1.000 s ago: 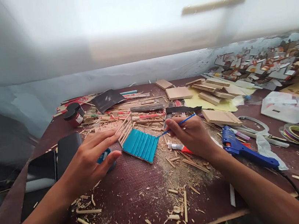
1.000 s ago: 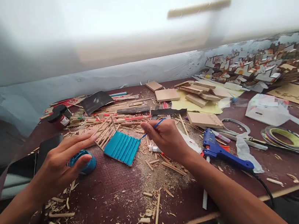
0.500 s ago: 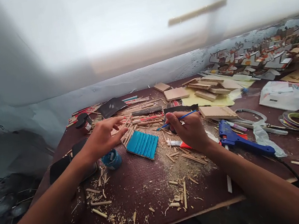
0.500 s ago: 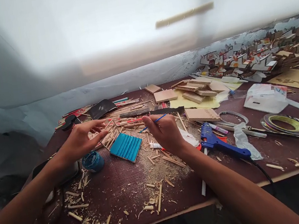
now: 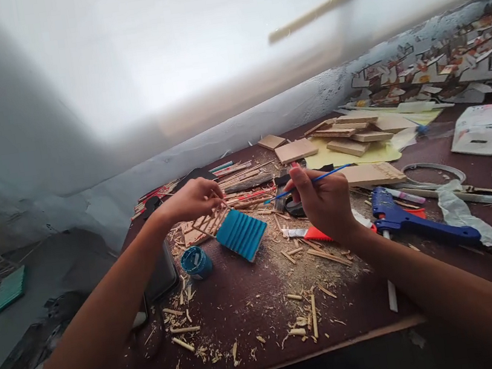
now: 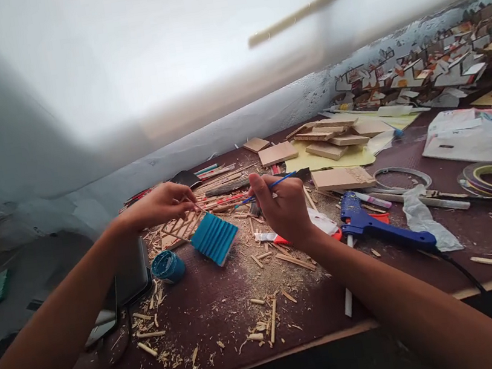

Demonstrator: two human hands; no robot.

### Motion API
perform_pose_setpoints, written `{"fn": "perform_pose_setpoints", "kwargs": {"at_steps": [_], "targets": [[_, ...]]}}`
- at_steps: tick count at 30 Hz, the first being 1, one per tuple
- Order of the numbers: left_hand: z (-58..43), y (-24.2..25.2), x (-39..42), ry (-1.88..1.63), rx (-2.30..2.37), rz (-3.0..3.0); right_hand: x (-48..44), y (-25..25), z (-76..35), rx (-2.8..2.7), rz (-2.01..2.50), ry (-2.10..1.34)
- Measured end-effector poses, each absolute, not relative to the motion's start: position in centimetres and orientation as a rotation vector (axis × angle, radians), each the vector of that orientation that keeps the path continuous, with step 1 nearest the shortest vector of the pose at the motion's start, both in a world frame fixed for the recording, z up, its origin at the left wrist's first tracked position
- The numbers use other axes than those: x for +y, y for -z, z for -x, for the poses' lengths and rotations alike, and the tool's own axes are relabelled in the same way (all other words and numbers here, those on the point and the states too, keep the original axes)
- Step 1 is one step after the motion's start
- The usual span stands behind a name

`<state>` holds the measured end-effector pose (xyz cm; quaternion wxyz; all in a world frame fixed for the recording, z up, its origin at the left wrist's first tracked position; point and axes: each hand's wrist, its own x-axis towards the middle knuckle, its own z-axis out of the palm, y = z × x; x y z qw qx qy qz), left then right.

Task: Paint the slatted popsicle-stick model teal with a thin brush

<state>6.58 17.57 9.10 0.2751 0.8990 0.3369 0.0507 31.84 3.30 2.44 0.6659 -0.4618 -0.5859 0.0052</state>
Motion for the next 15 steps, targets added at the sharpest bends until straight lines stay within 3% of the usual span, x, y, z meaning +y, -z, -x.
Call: {"fn": "perform_pose_setpoints", "kwargs": {"at_steps": [10, 15], "targets": [[-0.6, -9.0, 18.9, -1.121, 1.038, -2.024, 3.0, -3.0, -31.6, -1.137, 1.038, 0.034], [0.4, -5.2, 19.5, -1.177, 1.129, -1.87, 3.1, -2.7, -31.6, -1.168, 1.044, 0.046]]}}
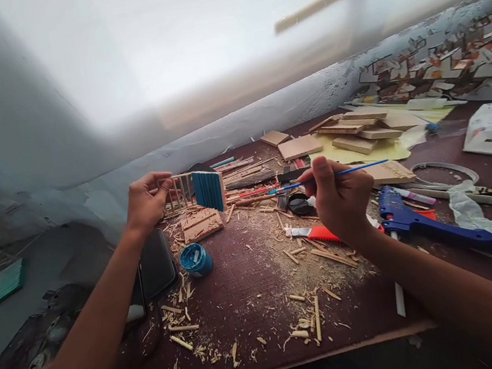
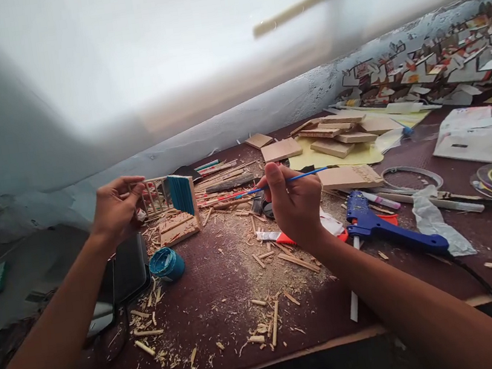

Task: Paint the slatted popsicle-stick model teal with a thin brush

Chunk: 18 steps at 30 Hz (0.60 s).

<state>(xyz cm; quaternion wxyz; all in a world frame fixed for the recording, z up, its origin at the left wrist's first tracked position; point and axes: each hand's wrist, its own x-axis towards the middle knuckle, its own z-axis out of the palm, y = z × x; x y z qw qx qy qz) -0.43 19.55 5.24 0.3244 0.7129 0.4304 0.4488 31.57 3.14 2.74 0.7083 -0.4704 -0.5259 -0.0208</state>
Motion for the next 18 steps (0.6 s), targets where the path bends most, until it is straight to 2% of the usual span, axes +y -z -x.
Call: {"fn": "perform_pose_setpoints", "kwargs": {"at_steps": [3, 18], "targets": [[0.9, -3.5, 20.0, -1.117, 1.154, -1.826, 3.2, -2.7, -31.6, -1.19, 1.047, 0.054], [2.7, -0.8, 19.3, -1.378, 1.206, -1.863, 2.9, -2.5, -31.3, -1.216, 1.08, 0.033]]}}
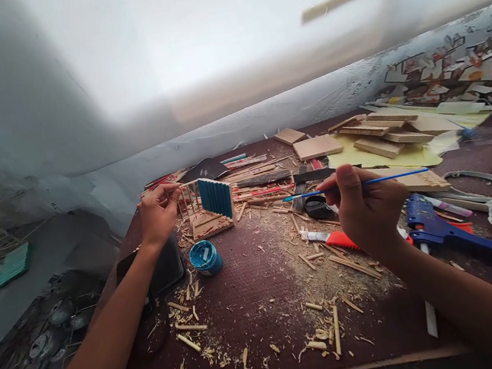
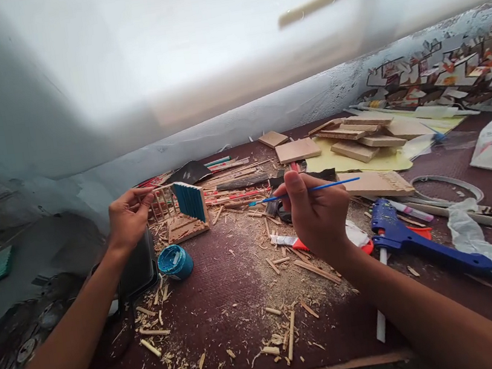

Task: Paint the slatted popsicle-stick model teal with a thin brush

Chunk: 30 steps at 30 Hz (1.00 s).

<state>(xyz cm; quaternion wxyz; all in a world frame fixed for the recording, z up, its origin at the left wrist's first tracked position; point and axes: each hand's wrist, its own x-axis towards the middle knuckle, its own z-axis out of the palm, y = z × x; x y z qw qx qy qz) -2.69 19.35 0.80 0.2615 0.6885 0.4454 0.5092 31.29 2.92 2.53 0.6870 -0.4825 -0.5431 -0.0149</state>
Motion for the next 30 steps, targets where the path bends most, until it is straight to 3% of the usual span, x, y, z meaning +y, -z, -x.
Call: {"fn": "perform_pose_setpoints", "kwargs": {"at_steps": [30], "targets": [[3.4, -2.3, 18.2, -1.558, 1.152, -1.695, 2.0, -2.5, -30.4, -1.358, 1.001, 0.045]]}}
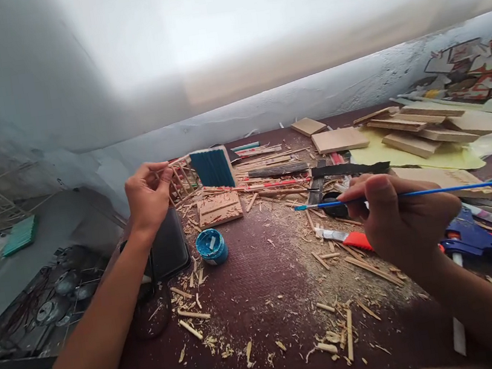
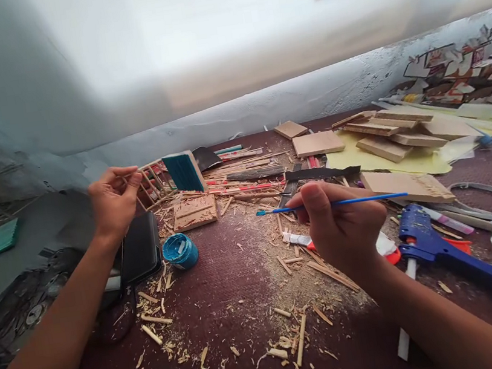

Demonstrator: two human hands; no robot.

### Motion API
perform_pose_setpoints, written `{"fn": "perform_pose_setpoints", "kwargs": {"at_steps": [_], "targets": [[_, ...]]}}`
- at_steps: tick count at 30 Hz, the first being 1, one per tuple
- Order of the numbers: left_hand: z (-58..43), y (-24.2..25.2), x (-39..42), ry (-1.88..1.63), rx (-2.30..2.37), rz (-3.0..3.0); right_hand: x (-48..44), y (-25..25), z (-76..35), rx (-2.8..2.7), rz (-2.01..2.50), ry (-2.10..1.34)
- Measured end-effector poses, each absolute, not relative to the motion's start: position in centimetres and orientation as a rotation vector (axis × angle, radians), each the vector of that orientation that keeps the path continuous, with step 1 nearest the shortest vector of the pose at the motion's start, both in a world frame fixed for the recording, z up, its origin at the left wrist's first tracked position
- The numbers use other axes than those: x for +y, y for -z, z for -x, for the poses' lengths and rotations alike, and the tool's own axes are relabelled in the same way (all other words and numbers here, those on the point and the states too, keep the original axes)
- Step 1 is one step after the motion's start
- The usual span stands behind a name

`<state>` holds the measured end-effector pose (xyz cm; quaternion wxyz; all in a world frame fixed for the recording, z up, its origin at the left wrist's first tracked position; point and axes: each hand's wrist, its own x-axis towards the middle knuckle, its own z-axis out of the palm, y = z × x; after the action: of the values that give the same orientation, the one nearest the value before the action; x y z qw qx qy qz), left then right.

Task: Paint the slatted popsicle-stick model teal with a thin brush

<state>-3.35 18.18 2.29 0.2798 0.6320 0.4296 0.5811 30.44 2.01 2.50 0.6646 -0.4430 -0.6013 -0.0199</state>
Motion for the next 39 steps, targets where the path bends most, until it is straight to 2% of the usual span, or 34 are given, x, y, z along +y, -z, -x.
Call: {"fn": "perform_pose_setpoints", "kwargs": {"at_steps": [6, 15, 25, 39], "targets": [[3.5, -1.6, 18.7, -1.333, 1.101, -1.687, 2.0, -2.4, -30.6, -1.472, 0.923, 0.041], [3.2, -1.2, 17.9, -1.283, 0.899, -1.606, 1.8, -2.5, -30.8, -1.572, 0.893, 0.01], [3.8, -1.2, 18.4, -1.432, 0.837, -1.526, 1.9, -2.9, -31.1, -1.672, 0.878, -0.032], [2.0, 0.9, 20.4, -1.603, 0.995, -1.466, 1.5, -2.9, -30.0, -1.894, 0.849, -0.123]]}}
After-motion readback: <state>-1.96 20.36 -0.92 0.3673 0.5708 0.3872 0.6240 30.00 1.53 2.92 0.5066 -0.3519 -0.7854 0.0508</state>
